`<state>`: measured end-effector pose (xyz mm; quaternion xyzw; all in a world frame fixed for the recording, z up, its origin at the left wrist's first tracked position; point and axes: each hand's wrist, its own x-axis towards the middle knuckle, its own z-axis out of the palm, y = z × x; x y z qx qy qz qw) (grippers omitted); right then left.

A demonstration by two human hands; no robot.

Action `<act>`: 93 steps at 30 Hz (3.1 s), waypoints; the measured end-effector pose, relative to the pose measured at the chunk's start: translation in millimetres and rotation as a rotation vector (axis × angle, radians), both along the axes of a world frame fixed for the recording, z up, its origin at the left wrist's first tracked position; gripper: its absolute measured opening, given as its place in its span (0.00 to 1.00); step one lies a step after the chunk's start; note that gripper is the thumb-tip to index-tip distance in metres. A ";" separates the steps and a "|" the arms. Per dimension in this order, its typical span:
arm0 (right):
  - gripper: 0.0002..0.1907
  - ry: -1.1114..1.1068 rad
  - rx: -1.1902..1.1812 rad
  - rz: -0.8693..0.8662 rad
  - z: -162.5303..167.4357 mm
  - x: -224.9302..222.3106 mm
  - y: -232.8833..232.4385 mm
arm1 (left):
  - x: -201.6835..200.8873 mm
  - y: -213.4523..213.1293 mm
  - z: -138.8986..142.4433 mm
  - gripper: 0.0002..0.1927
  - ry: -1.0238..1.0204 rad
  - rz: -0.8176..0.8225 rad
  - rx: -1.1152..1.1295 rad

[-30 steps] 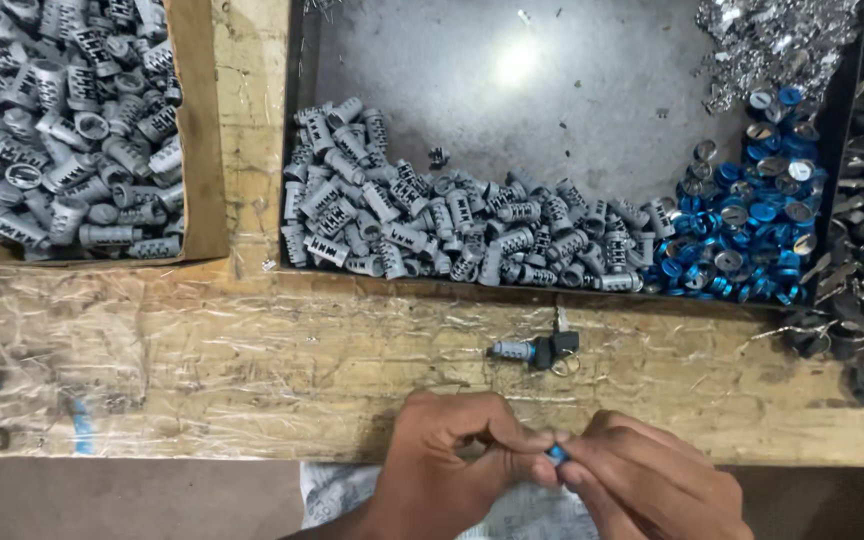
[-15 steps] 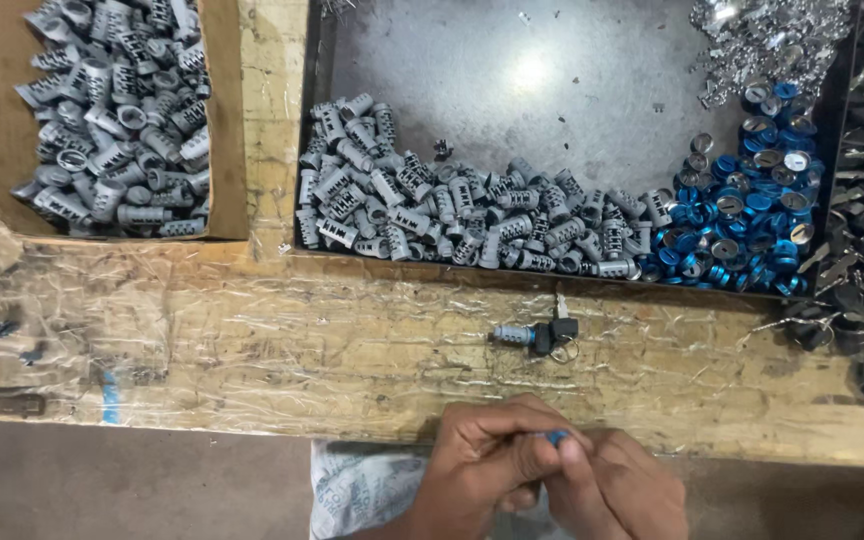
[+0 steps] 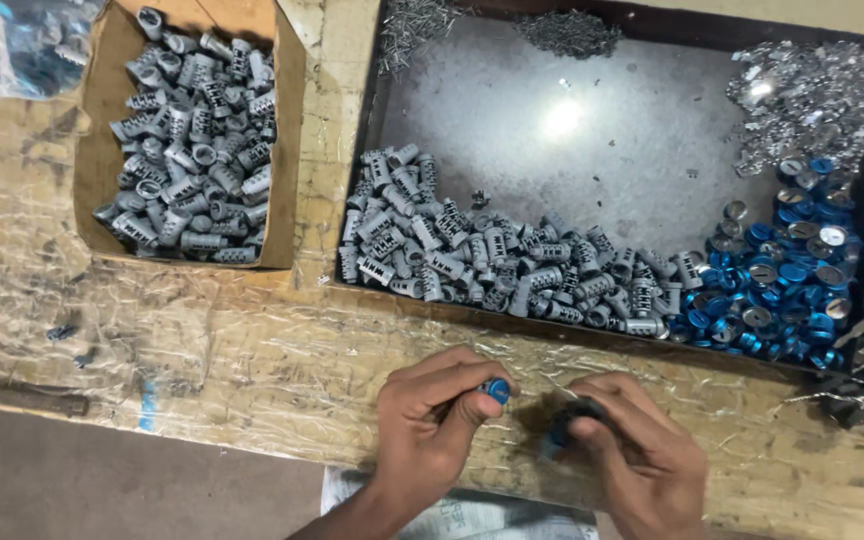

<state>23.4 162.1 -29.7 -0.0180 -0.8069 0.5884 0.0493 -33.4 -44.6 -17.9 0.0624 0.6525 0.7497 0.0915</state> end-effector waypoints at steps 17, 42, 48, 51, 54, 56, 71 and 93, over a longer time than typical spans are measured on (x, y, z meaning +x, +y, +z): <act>0.06 0.168 0.545 0.130 78.7 -22.7 -27.2 | -12.5 -27.4 19.3 0.09 0.130 -0.408 -0.165; 0.17 0.105 0.916 -0.056 -33.8 -8.0 -12.7 | 6.4 11.7 -22.8 0.07 -0.062 -0.124 -0.174; 0.17 -0.018 0.850 0.727 -6.6 -43.6 64.5 | 3.2 14.9 -32.5 0.11 0.182 -0.231 -0.121; 0.16 -0.239 0.589 1.321 55.7 -132.8 89.5 | 1.0 10.8 -30.8 0.14 -0.114 -0.167 -0.148; 0.16 -0.541 0.348 0.779 97.1 -237.6 103.1 | 1.7 8.2 -32.3 0.16 -0.294 -0.114 -0.122; 0.23 -0.378 0.004 -0.036 97.6 -271.3 111.2 | 4.3 8.3 -35.5 0.16 -0.279 -0.110 -0.127; 0.10 -0.080 1.150 0.018 57.5 -211.0 109.7 | 19.2 22.9 -52.7 0.12 -0.109 0.000 -0.203; 0.22 -0.107 1.064 0.971 61.9 -87.4 75.2 | -10.2 5.7 3.5 0.06 -0.678 -0.330 0.669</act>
